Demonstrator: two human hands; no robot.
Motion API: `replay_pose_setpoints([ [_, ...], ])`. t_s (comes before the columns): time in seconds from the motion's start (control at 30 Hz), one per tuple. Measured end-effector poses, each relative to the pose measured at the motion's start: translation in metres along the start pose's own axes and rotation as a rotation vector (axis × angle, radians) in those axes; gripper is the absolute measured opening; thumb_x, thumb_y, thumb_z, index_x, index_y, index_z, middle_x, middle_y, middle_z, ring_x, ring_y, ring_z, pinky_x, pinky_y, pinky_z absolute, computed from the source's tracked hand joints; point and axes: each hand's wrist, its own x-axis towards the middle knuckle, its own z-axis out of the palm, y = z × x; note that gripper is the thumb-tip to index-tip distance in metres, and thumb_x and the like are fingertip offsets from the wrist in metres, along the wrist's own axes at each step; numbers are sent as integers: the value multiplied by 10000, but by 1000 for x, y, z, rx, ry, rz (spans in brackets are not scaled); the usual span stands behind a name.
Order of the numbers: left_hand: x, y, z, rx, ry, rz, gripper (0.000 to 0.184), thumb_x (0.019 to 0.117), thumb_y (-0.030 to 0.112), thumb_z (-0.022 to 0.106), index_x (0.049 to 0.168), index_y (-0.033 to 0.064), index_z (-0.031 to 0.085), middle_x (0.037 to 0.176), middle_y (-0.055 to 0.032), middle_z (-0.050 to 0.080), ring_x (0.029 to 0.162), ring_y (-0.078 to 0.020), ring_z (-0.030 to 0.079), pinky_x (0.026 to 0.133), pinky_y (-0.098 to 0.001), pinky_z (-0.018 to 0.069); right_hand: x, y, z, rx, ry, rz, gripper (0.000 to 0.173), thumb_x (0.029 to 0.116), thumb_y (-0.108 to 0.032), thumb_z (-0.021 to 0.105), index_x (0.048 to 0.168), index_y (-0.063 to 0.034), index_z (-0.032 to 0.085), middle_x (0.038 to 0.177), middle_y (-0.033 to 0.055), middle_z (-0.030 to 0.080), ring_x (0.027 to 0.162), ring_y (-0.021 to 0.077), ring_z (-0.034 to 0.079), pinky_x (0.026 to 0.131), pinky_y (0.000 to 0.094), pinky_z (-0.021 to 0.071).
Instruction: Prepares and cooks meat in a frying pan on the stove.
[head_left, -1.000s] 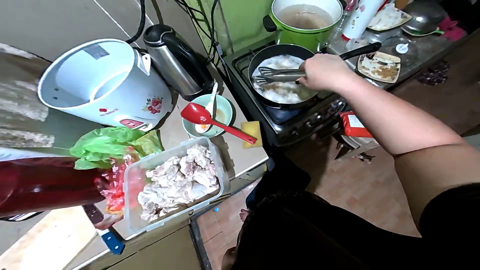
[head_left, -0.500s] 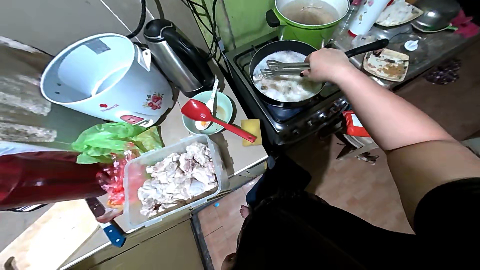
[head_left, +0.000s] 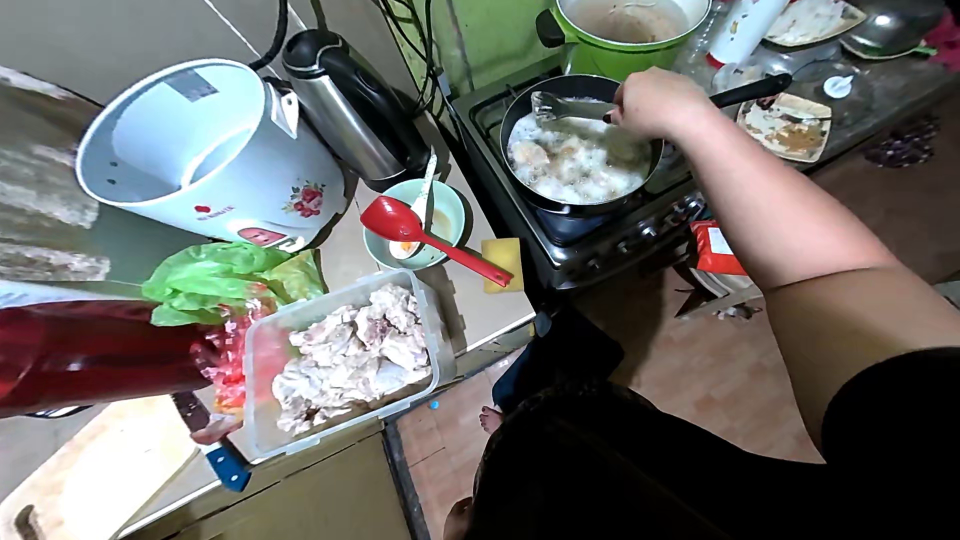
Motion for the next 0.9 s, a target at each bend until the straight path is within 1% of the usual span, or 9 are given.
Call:
replay_pose_setpoints([
  [0.07,1,1,1,5,5,-7,376,1030,318,625,1311,73,670,1241,-185,707,1179,-338,665,1041,-557,496,-3,-6,2,-11,9,-3,367,1057,-332,540,1193,-28,695,1185,286,674,1156,500,636,884,735,485],
  [0.17,18,-11,4,24,9,11,369,1026,327,626,1301,87,679,1224,-166,719,1165,-328,675,1034,-555,506,-6,-19,13,-77,-20,-35,314,1041,-274,559,1104,3,690,1160,292,670,1130,504,641,849,725,495],
  [0.23,18,-10,3,13,4,28,365,1030,313,621,1308,83,673,1230,-169,716,1170,-325,673,1039,-549,506,-7,-26,17,-128,-55,-66,321,1049,-275,553,1092,12,691,1164,287,668,1132,492,642,842,710,503],
  [0.33,9,-2,1,-21,12,45,363,1030,280,625,1307,50,665,1236,-198,704,1170,-343,669,1042,-555,501,-15,-31,16,-179,-75,-113,310,1050,-283,565,1118,-11,696,1156,277,674,1132,480,645,842,696,507],
  [0.43,6,3,4,-31,27,40,380,1024,306,631,1313,62,664,1229,-187,711,1164,-336,673,1034,-554,507,-24,-29,10,-204,-66,-146,298,1046,-288,572,1147,-40,701,1142,264,681,1116,475,652,831,693,507],
  [0.57,13,-1,10,-11,21,24,402,1022,339,631,1320,72,663,1231,-178,713,1160,-330,676,1034,-554,507,-21,-17,-7,-131,31,-62,315,1051,-261,556,1203,-15,683,1199,292,667,1158,505,633,866,720,494],
  [0.73,4,3,8,-20,25,12,389,1019,331,638,1307,71,669,1219,-181,714,1153,-330,676,1028,-550,511,-2,-13,-17,-139,72,51,286,1019,-207,578,1048,63,669,1176,319,652,1152,508,629,838,708,488],
  [0.83,2,4,9,-28,22,13,386,1028,316,628,1318,63,660,1226,-189,710,1158,-335,673,1033,-550,505,14,-11,-6,-163,7,-8,326,1032,-283,591,1158,0,693,1200,296,664,1165,505,627,862,720,488],
  [0.9,1,4,9,-40,22,18,386,1027,308,630,1322,61,656,1225,-193,708,1156,-335,674,1031,-552,505,20,-13,2,-177,-18,-21,321,1032,-283,593,1137,4,693,1199,293,664,1161,497,631,853,717,492],
])
